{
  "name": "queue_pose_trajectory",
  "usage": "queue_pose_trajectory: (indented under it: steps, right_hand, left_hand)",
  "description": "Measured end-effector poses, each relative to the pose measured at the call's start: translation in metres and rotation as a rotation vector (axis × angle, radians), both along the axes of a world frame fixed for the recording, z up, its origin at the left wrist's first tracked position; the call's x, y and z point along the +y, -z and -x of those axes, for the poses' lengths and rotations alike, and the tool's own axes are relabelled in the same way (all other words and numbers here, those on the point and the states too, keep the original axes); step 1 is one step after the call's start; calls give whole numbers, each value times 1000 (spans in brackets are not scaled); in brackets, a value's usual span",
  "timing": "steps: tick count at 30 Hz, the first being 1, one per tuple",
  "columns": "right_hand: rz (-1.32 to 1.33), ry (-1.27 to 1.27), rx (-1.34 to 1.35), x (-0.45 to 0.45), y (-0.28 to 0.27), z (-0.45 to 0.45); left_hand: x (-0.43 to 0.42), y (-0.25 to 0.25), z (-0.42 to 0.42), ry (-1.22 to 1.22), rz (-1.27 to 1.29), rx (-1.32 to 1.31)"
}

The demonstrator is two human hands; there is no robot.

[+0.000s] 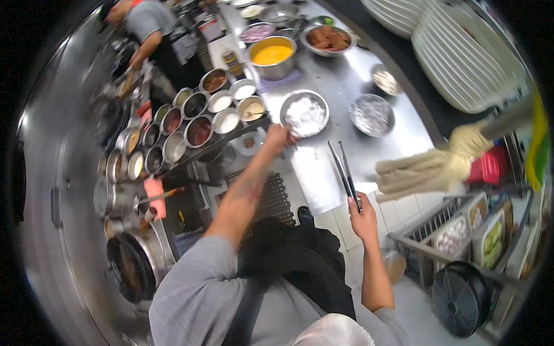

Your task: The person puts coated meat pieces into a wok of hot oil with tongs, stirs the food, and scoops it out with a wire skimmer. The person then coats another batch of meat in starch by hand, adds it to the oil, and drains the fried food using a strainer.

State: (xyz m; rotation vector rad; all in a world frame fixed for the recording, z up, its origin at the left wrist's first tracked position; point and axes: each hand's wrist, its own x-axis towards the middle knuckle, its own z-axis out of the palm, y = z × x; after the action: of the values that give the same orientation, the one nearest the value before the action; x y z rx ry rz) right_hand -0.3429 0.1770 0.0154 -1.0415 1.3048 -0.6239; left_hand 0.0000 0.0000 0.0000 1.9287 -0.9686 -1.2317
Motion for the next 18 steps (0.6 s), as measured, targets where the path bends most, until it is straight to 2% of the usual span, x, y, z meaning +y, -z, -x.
queue_pose_trajectory:
  steps: [1,2,3,5,6,7,9,11,13,15,16,17,18]
  right_hand:
    - [63,-41,35,-16,-6,2]
    - [224,-95,111,-33,-17,3]
    - [468,-163,407,-76,-60,73]
    - [611,-412,411,-105,-76,36]
    - [684,-516,376,-96,-80,-18]
    - [615,-690,468,-95,-106,-54]
    - [790,-918,539,-83,-115,-132]
    - [1137,-1108,417,-61,-123,-216]
    - [1316,-1257,316,-22,-143,-307]
    - [1535,-1359,190,27,-169,-389]
    - [1653,-1392,137,55,-172,-430]
    - [1765,-1414,81,81,-174,-467]
    - [1834,-1452,73,105,-178,-503]
  left_hand:
    - [36,-23,28,-141,19,94]
    - [66,-23,42,-283,72,262]
    - [58,32,146,-429,175,789]
    - [105,44,124,-592,242,856]
    - [158,22,67,-587,235,725]
    - [193,18,41,-585,242,665]
    - [265,20,-22,-641,364,377]
    - [336,-8,-82,-720,377,-55]
    - [403,-56,-129,-876,343,-311]
    - [466,-95,-169,-992,309,-436]
    - [494,-101,-187,-1028,273,-516]
    - [523,-86,-212,-1093,301,-589]
    - [551,-93,-228,-1171,294,-567]
